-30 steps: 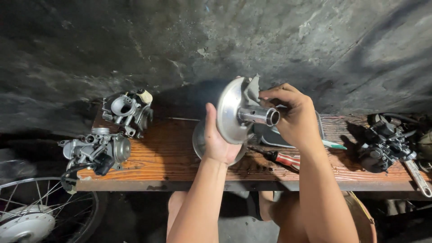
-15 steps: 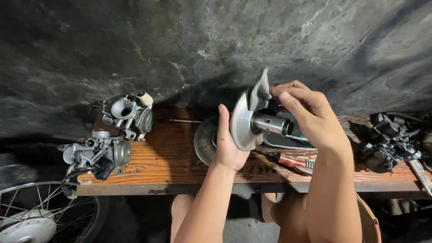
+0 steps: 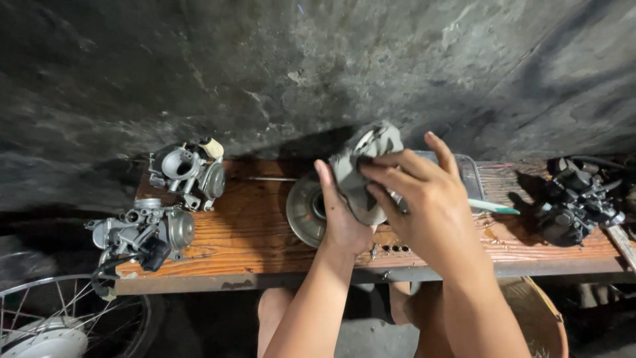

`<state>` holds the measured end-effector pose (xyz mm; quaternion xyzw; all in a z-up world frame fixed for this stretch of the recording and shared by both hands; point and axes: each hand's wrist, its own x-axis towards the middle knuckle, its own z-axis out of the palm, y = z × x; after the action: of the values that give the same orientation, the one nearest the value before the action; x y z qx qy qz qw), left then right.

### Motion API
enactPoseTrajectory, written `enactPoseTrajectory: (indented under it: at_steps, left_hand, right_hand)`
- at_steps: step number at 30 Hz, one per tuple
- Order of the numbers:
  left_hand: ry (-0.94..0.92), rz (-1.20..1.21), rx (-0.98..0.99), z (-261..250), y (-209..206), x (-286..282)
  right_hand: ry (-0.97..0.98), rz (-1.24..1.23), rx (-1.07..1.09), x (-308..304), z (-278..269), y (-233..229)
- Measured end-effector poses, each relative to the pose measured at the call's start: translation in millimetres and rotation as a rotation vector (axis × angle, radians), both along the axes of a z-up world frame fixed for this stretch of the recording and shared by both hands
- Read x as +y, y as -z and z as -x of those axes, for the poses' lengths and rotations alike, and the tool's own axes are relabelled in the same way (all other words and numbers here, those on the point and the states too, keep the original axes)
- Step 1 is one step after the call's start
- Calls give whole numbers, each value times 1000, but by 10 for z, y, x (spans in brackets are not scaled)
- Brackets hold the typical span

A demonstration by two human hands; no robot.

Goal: The person cleans a metallic mechanical part, likely a stator, using a toothbrush and a liquid solution in a container. They scrub the part thoroughly, then wipe it with a cloth. The person also cleans a smaller cylindrical component and wipes it down before placing it on the table.

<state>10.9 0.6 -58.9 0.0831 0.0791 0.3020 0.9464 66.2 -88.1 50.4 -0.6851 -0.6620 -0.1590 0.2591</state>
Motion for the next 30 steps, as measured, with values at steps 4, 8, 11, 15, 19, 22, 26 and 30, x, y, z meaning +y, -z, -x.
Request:
enactPoseTrajectory:
  at_steps: [4, 8, 11, 15, 19, 22, 26, 30]
  left_hand:
    - [-7, 55, -61, 9, 72, 21]
    - [79, 89, -416, -6, 197, 28]
    - [-48, 126, -204, -3, 177, -7]
    - [-99, 119, -355, -121, 204, -27]
    - [26, 149, -497, -166, 296, -60]
    - [138, 54, -626, -237, 521, -48]
    - [266, 336, -774, -234, 581, -90]
    - [83, 282, -459, -70, 220, -129]
  right_hand:
    - [-45, 27, -46, -28, 45, 71]
    - [-31, 48, -100, -54, 187, 20]
    - [21, -70, -90, -29, 226, 82]
    - [190, -112, -126, 0, 331, 160]
    - [317, -39, -157, -5, 373, 227]
    - [306, -41, -202, -40, 368, 218]
    - [317, 10, -204, -122, 414, 289]
    - [277, 37, -282, -198, 409, 447]
